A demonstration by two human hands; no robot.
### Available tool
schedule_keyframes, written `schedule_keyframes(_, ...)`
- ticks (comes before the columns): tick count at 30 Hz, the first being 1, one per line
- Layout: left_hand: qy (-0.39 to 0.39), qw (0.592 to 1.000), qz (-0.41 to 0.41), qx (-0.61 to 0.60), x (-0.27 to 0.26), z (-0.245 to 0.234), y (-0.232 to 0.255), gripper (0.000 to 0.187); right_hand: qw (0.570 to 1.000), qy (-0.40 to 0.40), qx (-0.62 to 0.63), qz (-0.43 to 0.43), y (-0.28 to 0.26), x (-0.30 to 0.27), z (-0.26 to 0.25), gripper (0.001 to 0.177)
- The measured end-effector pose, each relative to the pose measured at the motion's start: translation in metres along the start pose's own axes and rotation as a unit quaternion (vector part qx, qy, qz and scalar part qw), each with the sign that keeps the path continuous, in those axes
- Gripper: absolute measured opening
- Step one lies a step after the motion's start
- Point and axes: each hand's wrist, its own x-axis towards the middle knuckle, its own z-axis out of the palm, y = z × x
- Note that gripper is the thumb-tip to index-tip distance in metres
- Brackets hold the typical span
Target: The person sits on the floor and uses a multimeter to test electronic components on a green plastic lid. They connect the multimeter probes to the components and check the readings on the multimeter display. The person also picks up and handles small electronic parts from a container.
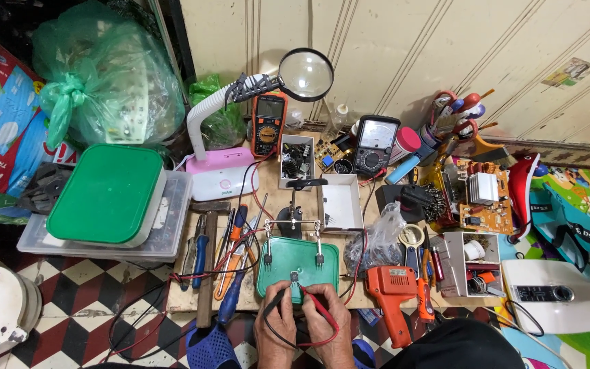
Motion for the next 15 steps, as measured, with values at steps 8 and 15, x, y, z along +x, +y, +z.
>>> schedule_keyframes(8, 0.085, 0.988, 0.116, -0.062, -0.009, -0.019, 0.023, 0.025, 0.991, 0.021, 0.008, -0.129, 0.006, -0.006, 0.001, 0.008)
schedule_keyframes(15, 0.203, 0.953, 0.075, -0.214, -0.006, -0.039, 0.032, 0.027, 0.982, -0.013, 0.138, -0.126, -0.017, -0.005, 0.005, 0.012)
